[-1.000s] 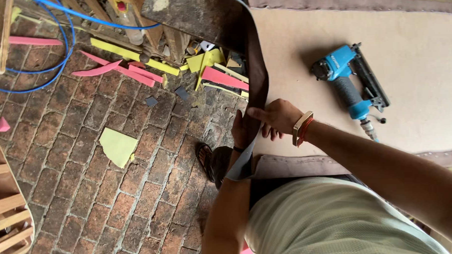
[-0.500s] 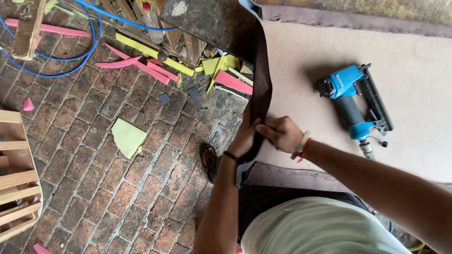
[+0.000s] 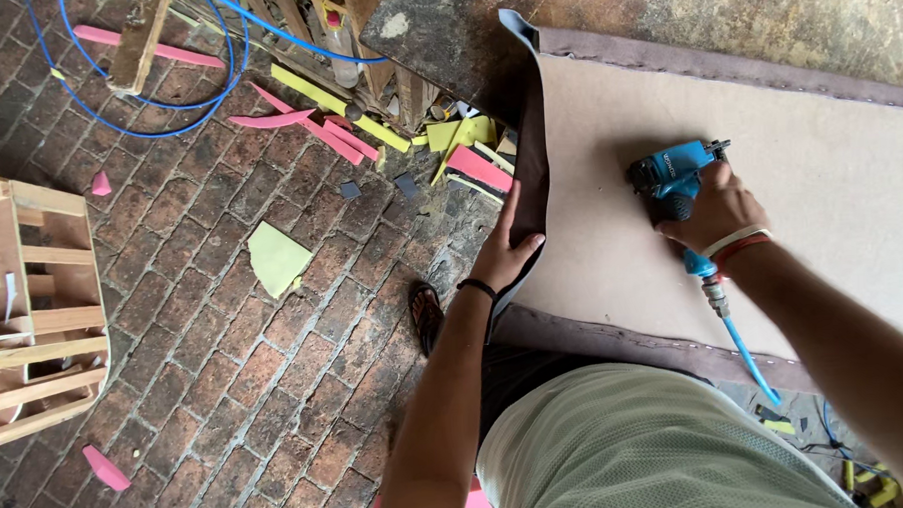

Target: The person staples brown fabric onto a rectangular board using a pneumatic staple gun, trims excess fabric with shears, and folds edges to secure them. The person then flips the board and handles a yellow foam strip.

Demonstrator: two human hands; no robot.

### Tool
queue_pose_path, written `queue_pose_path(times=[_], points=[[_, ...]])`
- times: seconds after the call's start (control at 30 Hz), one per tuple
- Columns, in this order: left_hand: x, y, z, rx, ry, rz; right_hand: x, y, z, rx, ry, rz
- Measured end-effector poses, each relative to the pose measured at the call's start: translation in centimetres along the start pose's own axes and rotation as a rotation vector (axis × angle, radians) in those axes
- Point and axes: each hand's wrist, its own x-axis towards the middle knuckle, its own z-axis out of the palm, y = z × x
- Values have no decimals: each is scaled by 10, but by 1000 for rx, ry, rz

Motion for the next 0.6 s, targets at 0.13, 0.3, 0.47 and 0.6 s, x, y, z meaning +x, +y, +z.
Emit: queue_pose_path(times=[0.13,0.3,0.47,0.6], points=[[-4,15,-1,25,-40,-72,0,-1,-19,132,-62,52],[-3,20,-3,28,-39,-125,-19,-52,-74,435,-352,-31],[1,12,3,64,2,-90,-31,-137,-110,320,-526,-167],[7,12,2,93,38,-36,-33,-163,-122,132,-525,-185]])
